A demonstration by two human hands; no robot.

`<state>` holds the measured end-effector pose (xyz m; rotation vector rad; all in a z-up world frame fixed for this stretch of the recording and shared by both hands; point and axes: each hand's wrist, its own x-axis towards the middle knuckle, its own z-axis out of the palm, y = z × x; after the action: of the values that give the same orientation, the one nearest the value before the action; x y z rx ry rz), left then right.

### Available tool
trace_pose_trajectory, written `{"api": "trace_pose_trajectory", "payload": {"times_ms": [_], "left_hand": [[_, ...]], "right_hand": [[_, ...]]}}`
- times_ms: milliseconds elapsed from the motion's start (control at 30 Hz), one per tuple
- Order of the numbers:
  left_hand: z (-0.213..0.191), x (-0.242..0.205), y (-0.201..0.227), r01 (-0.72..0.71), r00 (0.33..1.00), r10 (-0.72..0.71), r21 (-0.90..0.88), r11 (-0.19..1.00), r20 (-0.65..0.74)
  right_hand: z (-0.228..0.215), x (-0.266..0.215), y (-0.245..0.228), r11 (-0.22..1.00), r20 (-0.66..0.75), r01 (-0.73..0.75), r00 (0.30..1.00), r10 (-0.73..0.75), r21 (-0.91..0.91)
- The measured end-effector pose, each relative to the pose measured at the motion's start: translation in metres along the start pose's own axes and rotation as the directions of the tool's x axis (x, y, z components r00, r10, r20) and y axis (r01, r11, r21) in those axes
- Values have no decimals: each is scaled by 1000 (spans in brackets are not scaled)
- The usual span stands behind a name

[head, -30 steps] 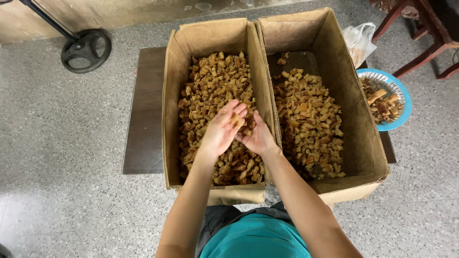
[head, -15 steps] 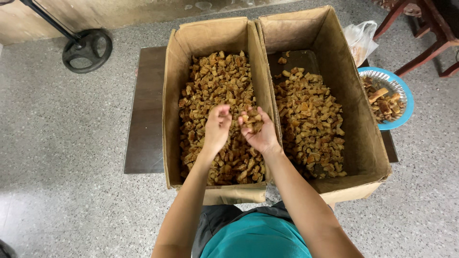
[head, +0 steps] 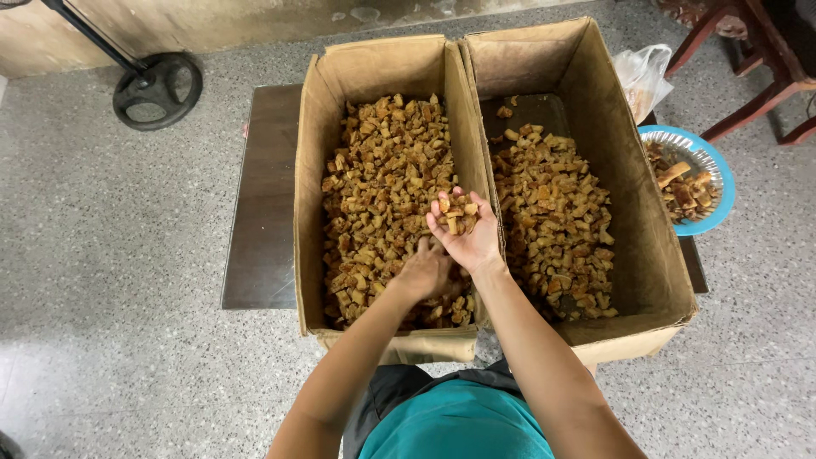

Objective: The person sorts small browned food pieces by hand between two cardboard boxes. They pick up individual pieces from one box, turn them over in their hands, and place them into the other box or onto a blue plastic plate.

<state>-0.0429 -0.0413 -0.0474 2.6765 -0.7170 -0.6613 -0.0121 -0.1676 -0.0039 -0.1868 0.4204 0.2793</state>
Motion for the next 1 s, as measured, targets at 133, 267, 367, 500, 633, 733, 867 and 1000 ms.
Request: {"api": "trace_pose_trajectory", "payload": {"times_ms": [133,267,367,500,633,733,867,1000], "left_hand": [[-6,-3,-1,52,985,-66,88,995,159],[-18,-9,-31,118,981,-173,-447,886,-84],[-31,-10,-59,153,945,-324,-830,536,-35],[-64,-22,-70,-163,944,-318,-964,-209,-90],[-91,-20,-44,-284,955,-170,-920,-269,-245],[-93,-12,-18,-201,948,-213,-963,177,-237],[-90,6,0,-193,936,-228,-934,301,-267],[-91,9,-11,-233,922,-236,-926,297,-308]], "right_hand": [[-15,10,0,1000,20,2,1000,-2,11],[-14,8,-1,999,24,11,1000,-10,-35],[-1,0,-1,998,22,14,1000,-13,-66],[14,-12,0,990,-53,36,998,-43,-135],[12,-11,3,986,-10,-53,999,53,-157],[5,-6,5,967,6,-119,992,124,-227],[-11,1,5,953,-13,-101,995,102,-286],[-16,8,4,970,7,-94,995,98,-225]]}}
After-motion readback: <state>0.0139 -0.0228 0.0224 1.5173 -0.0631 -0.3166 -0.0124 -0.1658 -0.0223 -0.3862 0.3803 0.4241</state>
